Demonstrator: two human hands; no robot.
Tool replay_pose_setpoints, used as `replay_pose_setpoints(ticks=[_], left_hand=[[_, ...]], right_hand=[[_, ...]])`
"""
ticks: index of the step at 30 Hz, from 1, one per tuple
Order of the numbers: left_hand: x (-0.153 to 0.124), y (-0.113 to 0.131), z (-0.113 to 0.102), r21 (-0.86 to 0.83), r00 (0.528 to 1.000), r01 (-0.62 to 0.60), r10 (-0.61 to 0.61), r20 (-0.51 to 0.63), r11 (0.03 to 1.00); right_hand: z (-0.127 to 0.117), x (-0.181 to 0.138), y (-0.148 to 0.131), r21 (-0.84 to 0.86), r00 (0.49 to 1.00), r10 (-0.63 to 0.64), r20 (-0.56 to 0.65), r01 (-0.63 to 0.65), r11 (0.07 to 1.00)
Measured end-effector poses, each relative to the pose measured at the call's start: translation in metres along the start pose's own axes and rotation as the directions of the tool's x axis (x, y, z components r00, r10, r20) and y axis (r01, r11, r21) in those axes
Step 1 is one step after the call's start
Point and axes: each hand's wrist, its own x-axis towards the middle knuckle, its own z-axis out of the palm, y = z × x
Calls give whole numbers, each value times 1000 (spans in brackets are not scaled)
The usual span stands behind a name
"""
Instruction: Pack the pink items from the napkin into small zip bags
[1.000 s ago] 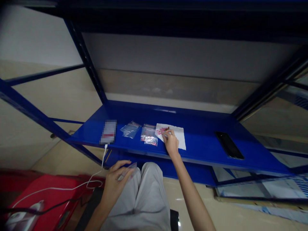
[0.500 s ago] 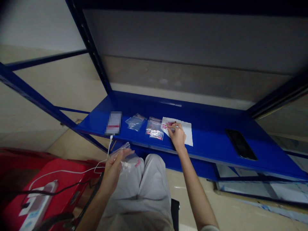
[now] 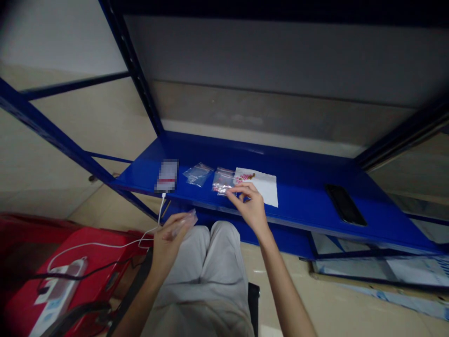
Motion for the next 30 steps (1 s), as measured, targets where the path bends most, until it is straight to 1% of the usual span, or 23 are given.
replay_pose_setpoints(ticks=[1, 3, 5, 7, 10, 13, 14, 16, 19, 21, 22, 24, 25, 26, 27, 28, 29, 30], left_hand=[[-1, 1, 0, 94, 996, -89, 88, 10, 992], [-5, 1, 2, 258, 966, -256, 255, 38, 932], [-9, -1, 3, 376, 923, -375, 379, 66, 847], [-13, -3, 4, 460, 887, -441, 453, 91, 771], [-17, -7, 5, 538, 859, -480, 497, 124, 694], [-18, -12, 6, 570, 840, -502, 524, 142, 650], [-18, -13, 7, 574, 835, -509, 529, 150, 641], [-16, -16, 7, 575, 827, -525, 536, 170, 628], [-14, -19, 8, 585, 809, -547, 557, 185, 599], [-13, -19, 7, 594, 796, -553, 582, 169, 584], [-13, -19, 7, 596, 793, -551, 590, 154, 585], [-12, -19, 7, 585, 803, -528, 585, 110, 615], [-12, -19, 6, 571, 819, -505, 568, 82, 647], [-11, -19, 6, 551, 841, -474, 538, 54, 686], [-11, -18, 5, 528, 866, -437, 500, 27, 728], [-10, -18, 5, 503, 888, -399, 459, 5, 767], [-8, -18, 4, 481, 908, -363, 419, -10, 798], [-7, -17, 4, 463, 924, -332, 383, -16, 821]], right_hand=[[1, -7, -16, 47, 995, -35, 96, 30, 998], [4, -22, -43, 104, 956, -90, 280, 63, 993], [8, -35, -61, 88, 920, -117, 373, 91, 992], [11, -45, -70, -3, 909, -97, 405, 108, 994], [15, -53, -74, -184, 919, -34, 393, 114, 976], [18, -58, -74, -273, 913, -9, 407, 131, 953], [18, -59, -74, -270, 903, -15, 429, 144, 952], [18, -59, -74, -208, 875, -53, 481, 173, 963], [18, -57, -70, -10, 839, -154, 521, 186, 982], [17, -53, -60, 114, 850, -188, 493, 151, 982], [17, -49, -52, 151, 869, -183, 460, 126, 980], [15, -37, -29, 152, 933, -124, 338, 75, 985], [13, -30, -14, 112, 965, -76, 252, 49, 992], [10, -22, 2, 49, 990, -31, 134, 25, 999], [6, -13, 18, -32, 1000, -2, 30, 3, 999], [2, -4, 35, -124, 999, 25, -48, -30, 992], [-2, 5, 50, -212, 994, 45, -98, -65, 975], [-6, 14, 64, -290, 990, 63, -124, -97, 952]])
